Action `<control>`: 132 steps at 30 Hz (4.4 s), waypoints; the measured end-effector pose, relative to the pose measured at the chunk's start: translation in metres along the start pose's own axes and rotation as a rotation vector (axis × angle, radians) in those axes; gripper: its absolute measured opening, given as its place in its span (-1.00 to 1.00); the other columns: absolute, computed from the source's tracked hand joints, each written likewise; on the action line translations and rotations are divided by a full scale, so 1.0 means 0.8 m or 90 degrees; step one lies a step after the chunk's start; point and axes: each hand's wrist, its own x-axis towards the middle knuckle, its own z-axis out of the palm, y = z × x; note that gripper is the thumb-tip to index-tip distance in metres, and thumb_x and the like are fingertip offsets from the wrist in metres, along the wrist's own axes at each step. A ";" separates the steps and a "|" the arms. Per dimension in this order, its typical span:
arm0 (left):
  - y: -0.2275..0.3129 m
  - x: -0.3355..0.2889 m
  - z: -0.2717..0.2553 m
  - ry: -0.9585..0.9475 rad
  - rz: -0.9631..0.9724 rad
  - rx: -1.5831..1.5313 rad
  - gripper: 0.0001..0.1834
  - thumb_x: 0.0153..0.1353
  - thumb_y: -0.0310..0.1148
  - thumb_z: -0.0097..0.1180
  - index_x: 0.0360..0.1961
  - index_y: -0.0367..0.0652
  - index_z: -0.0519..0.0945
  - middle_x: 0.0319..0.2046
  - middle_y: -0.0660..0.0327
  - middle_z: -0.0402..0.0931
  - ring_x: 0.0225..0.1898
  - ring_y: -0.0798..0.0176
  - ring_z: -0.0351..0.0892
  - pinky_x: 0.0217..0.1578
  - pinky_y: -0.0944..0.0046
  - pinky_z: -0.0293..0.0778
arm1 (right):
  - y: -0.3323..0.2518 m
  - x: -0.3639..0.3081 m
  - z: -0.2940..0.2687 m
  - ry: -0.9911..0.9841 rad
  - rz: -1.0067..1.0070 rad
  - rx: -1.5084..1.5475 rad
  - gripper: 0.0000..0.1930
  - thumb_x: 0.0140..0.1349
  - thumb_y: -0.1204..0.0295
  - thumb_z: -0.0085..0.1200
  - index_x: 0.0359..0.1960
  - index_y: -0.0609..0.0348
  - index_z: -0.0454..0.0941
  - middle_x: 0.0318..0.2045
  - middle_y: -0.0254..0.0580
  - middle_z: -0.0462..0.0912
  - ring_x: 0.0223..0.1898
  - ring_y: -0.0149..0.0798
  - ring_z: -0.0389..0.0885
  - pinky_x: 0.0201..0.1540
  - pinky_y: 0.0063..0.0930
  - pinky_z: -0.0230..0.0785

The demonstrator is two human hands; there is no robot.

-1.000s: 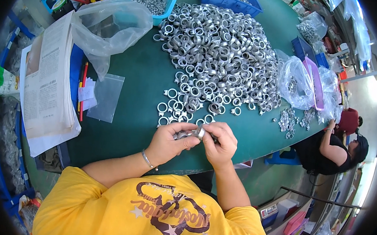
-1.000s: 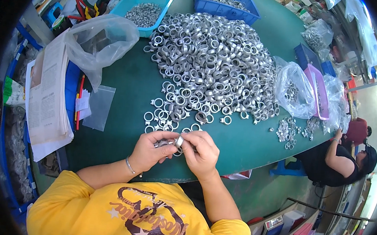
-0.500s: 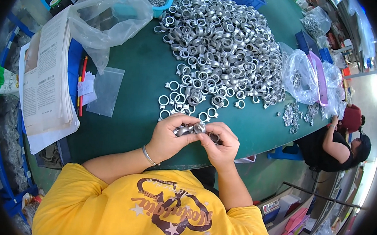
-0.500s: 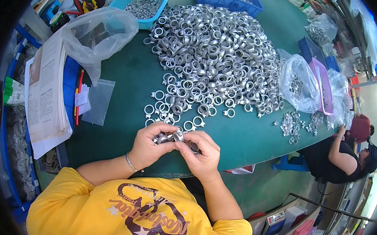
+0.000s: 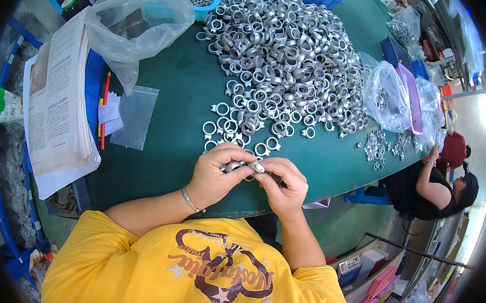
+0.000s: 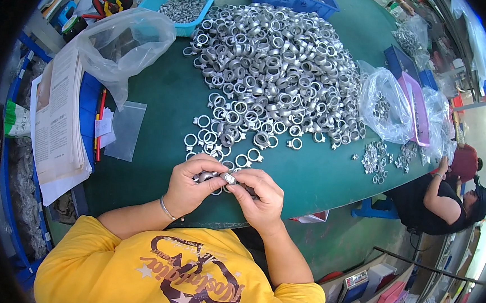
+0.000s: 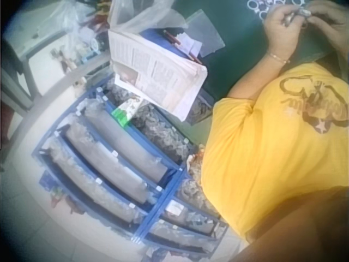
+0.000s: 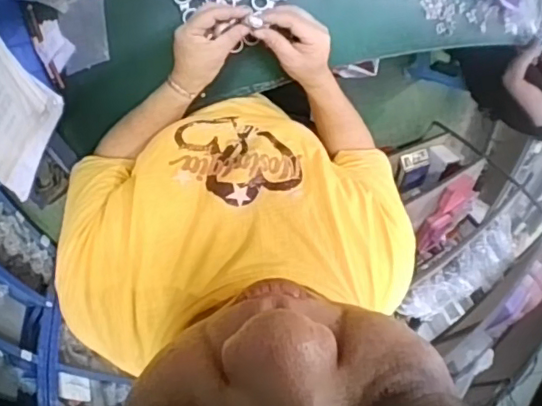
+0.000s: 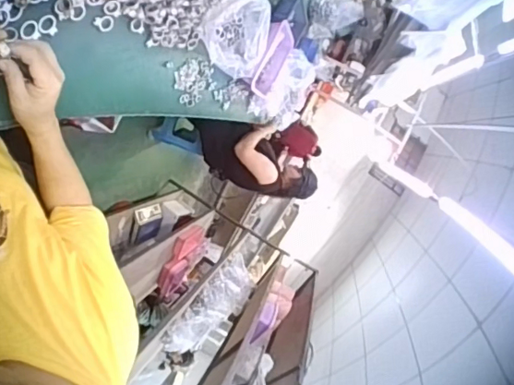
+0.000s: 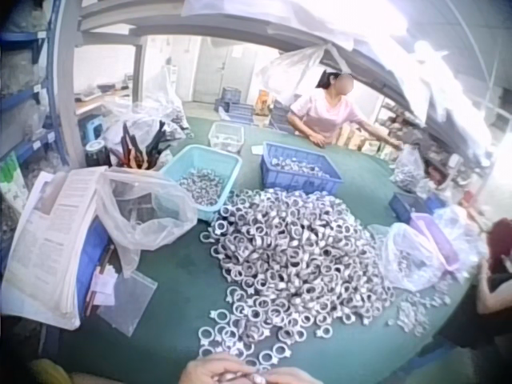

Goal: The person picks up small metal ring-like components from a pile and joins them together by hand one by one at a green workbench. The person moves paper documents aside to access a blue container before handling the metal items.

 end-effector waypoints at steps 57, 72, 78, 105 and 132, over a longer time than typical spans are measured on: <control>0.003 0.001 0.002 -0.012 0.072 0.061 -0.68 -0.10 -0.55 0.30 -0.24 -0.21 0.56 -0.28 0.18 0.54 -0.25 0.27 0.55 -0.19 0.36 0.44 | -0.007 0.002 0.007 0.018 -0.013 -0.061 -0.80 -0.11 0.61 0.31 -0.41 0.28 0.55 -0.46 -0.21 0.57 -0.50 -0.41 0.48 -0.47 -0.62 0.34; -0.001 -0.001 -0.002 -0.035 0.001 0.020 -0.79 -0.08 -0.57 0.29 -0.36 -0.22 0.57 -0.34 0.21 0.51 -0.30 0.33 0.49 -0.26 0.41 0.40 | 0.008 -0.012 0.002 0.028 0.123 0.087 -0.85 0.08 0.64 0.14 -0.28 0.36 0.55 -0.38 -0.16 0.57 -0.49 -0.45 0.51 -0.46 -0.66 0.35; 0.000 -0.002 -0.001 -0.050 0.034 0.049 -0.78 -0.12 -0.54 0.33 -0.39 -0.21 0.59 -0.36 0.22 0.52 -0.30 0.32 0.50 -0.26 0.39 0.40 | 0.003 -0.010 0.004 0.008 0.190 0.151 -0.86 0.17 0.63 0.04 -0.23 0.39 0.54 -0.39 -0.17 0.55 -0.52 -0.48 0.49 -0.49 -0.69 0.32; -0.004 -0.004 0.003 -0.081 0.023 0.044 -0.80 -0.15 -0.57 0.34 -0.42 -0.19 0.62 -0.38 0.23 0.52 -0.32 0.30 0.52 -0.26 0.39 0.42 | 0.000 0.005 0.002 0.037 -0.116 -0.169 -0.75 -0.08 0.75 0.15 -0.30 0.30 0.56 -0.39 -0.10 0.58 -0.42 -0.27 0.58 -0.43 -0.57 0.44; 0.004 -0.004 0.005 -0.044 -0.112 -0.089 -0.74 -0.14 -0.51 0.37 -0.36 -0.18 0.61 -0.36 0.25 0.52 -0.30 0.31 0.50 -0.25 0.39 0.41 | 0.003 0.000 0.005 0.018 -0.074 -0.148 -0.79 -0.05 0.75 0.12 -0.34 0.29 0.55 -0.41 -0.15 0.58 -0.42 -0.33 0.57 -0.40 -0.58 0.42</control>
